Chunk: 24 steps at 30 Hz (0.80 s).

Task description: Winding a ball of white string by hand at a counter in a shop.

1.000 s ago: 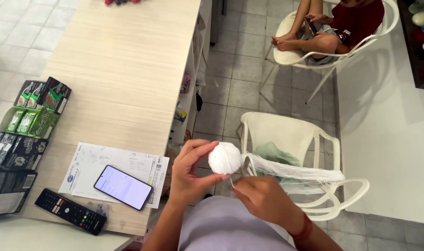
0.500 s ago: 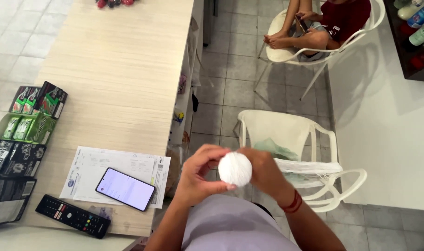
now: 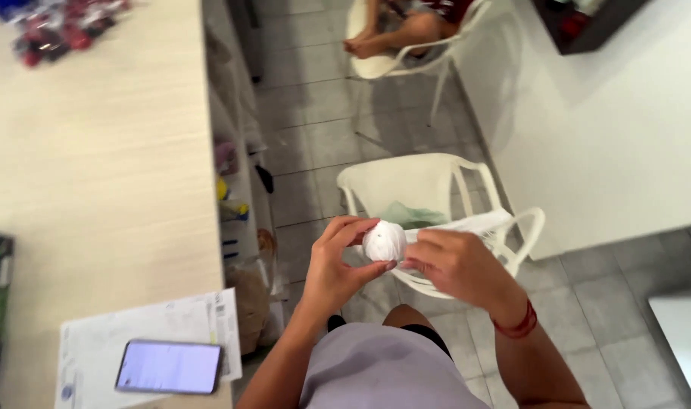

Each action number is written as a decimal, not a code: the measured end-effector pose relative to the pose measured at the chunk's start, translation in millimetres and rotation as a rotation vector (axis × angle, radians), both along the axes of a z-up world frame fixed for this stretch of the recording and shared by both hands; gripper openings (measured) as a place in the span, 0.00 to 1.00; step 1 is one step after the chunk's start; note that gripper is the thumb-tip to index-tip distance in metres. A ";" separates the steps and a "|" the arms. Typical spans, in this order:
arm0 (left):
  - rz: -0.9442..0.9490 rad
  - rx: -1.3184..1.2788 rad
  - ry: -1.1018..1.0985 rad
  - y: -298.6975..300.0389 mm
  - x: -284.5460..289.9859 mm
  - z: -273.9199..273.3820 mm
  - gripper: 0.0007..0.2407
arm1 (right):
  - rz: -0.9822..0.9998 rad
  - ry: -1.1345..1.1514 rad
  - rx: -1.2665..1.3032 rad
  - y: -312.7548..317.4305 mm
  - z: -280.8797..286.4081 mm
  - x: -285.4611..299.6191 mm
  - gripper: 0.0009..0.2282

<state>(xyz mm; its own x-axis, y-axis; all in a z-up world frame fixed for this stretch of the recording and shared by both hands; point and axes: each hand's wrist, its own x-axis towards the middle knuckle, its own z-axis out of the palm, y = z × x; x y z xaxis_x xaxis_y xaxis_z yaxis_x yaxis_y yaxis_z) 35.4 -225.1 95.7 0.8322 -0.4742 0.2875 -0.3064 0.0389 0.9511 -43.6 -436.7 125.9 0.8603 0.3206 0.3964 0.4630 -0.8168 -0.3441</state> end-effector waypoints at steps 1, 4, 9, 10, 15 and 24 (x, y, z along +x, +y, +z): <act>-0.027 0.000 0.002 -8.9 3.1 1.6 0.25 | -0.027 0.002 0.000 -12.3 -0.6 4.0 0.06; -0.226 0.024 0.099 -36.4 5.7 4.8 0.26 | -0.012 0.000 0.185 -48.4 -7.4 7.8 0.06; -0.463 -0.127 0.321 -101.1 -0.3 -1.2 0.28 | -0.079 0.037 0.502 -110.7 -20.2 11.0 0.07; -0.464 -0.131 0.317 -116.4 -3.4 -5.5 0.28 | -0.078 0.034 0.498 -121.2 -33.4 7.8 0.07; -0.258 -0.394 0.329 -206.7 -4.7 -19.2 0.38 | -0.087 0.143 0.519 -175.0 -40.1 -9.5 0.06; 0.108 -0.107 0.084 -323.5 -13.4 2.4 0.28 | 0.021 0.206 0.304 -295.4 -25.5 -46.0 0.06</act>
<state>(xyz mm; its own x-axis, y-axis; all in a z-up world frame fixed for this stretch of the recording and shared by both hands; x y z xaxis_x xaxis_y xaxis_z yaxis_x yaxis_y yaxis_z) 22.0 -548.6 98.1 0.8998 -0.3516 0.2584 -0.2334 0.1125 0.9659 -89.6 -732.0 100.4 0.9265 0.2332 0.2953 0.3742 -0.6542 -0.6573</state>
